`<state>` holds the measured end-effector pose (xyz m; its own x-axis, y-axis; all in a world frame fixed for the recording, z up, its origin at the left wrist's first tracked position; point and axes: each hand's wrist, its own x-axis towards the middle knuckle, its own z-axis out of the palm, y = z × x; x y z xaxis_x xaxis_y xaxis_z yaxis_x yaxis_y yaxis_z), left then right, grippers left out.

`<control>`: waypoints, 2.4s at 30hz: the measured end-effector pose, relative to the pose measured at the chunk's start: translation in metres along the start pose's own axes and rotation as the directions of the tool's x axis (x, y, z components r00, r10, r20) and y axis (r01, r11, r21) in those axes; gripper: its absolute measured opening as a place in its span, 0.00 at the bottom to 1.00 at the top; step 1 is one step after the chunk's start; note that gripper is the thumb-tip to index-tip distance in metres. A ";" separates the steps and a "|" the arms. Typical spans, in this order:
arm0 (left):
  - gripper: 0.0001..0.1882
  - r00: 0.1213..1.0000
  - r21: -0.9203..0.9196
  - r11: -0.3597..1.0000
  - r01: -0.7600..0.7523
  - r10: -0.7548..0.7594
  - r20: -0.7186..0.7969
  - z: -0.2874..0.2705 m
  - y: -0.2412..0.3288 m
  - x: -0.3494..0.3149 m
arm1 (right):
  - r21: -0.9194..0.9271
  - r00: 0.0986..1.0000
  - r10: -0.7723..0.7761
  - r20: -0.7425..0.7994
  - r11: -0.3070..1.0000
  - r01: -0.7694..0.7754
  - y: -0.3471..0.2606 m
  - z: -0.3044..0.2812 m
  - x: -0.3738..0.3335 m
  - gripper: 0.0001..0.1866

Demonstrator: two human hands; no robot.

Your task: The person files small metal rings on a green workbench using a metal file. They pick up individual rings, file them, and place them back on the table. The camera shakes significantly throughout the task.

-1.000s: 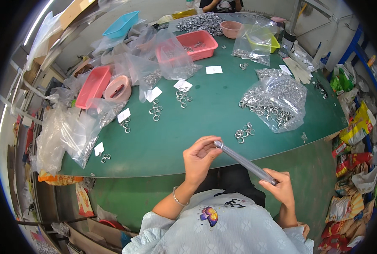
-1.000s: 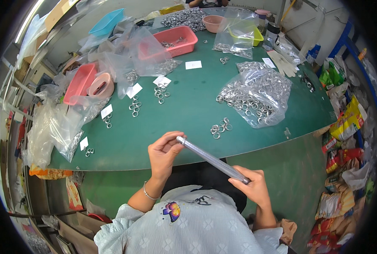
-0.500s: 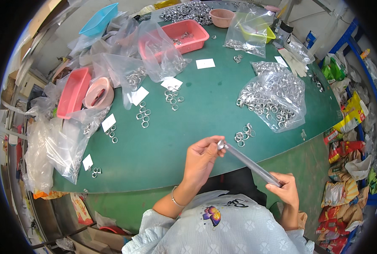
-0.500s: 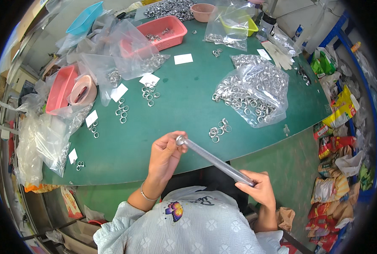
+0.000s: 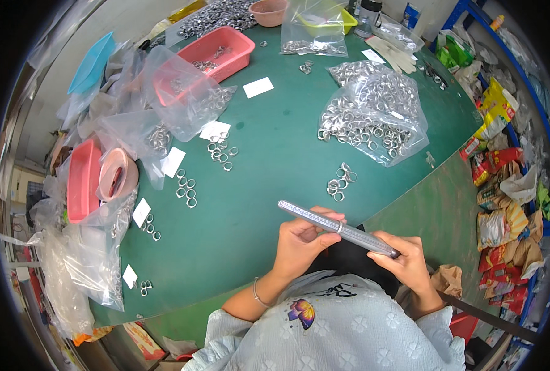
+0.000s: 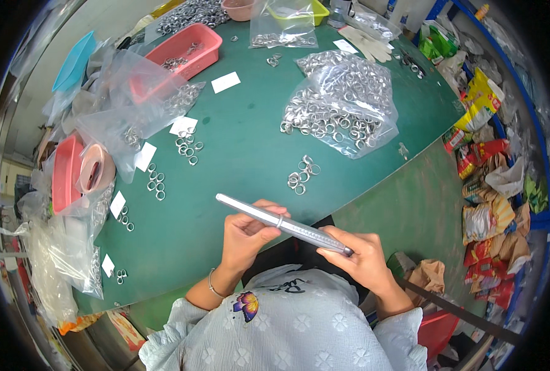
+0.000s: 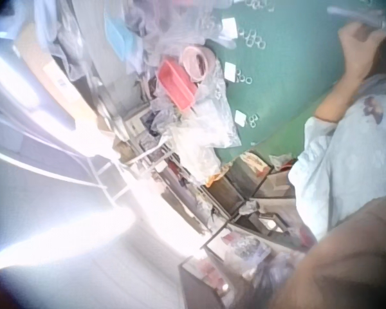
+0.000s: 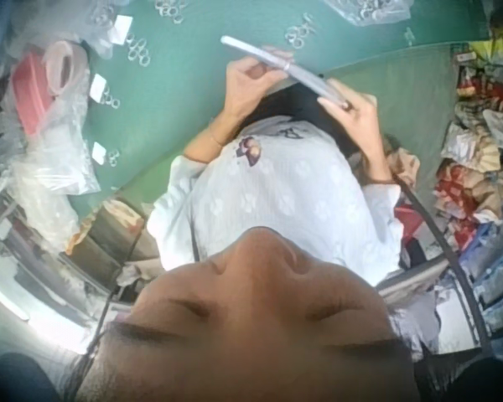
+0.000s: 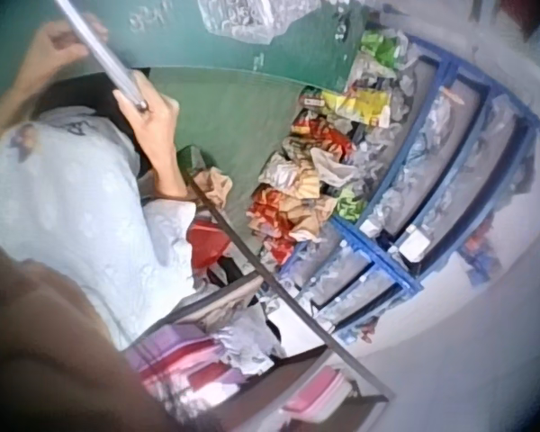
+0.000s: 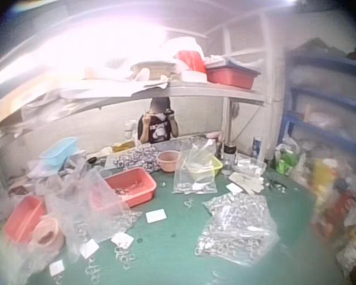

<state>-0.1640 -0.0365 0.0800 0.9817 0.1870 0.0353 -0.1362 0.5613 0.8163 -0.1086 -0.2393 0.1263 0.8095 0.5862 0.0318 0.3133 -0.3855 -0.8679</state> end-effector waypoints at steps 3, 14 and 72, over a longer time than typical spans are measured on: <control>0.16 1.000 0.030 1.000 0.004 -0.005 0.025 -0.002 0.003 0.001 | -0.056 0.999 -0.014 0.029 0.998 0.015 0.001 -0.002 -0.002 0.16; 0.16 0.997 0.110 0.994 0.015 -0.022 0.070 0.000 0.007 0.000 | -0.213 0.982 -0.166 0.092 0.960 0.182 0.006 -0.016 0.003 0.18; 0.12 0.240 0.699 0.274 0.661 0.805 -0.542 -0.193 0.054 -0.166 | 0.255 0.906 0.263 0.332 0.899 -0.355 0.093 0.021 0.001 0.16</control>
<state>-0.3599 0.1186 0.0073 0.0538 0.9341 0.3530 0.7041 -0.2862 0.6499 -0.0886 -0.2595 0.0353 0.6506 0.6665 -0.3640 -0.1321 -0.3726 -0.9185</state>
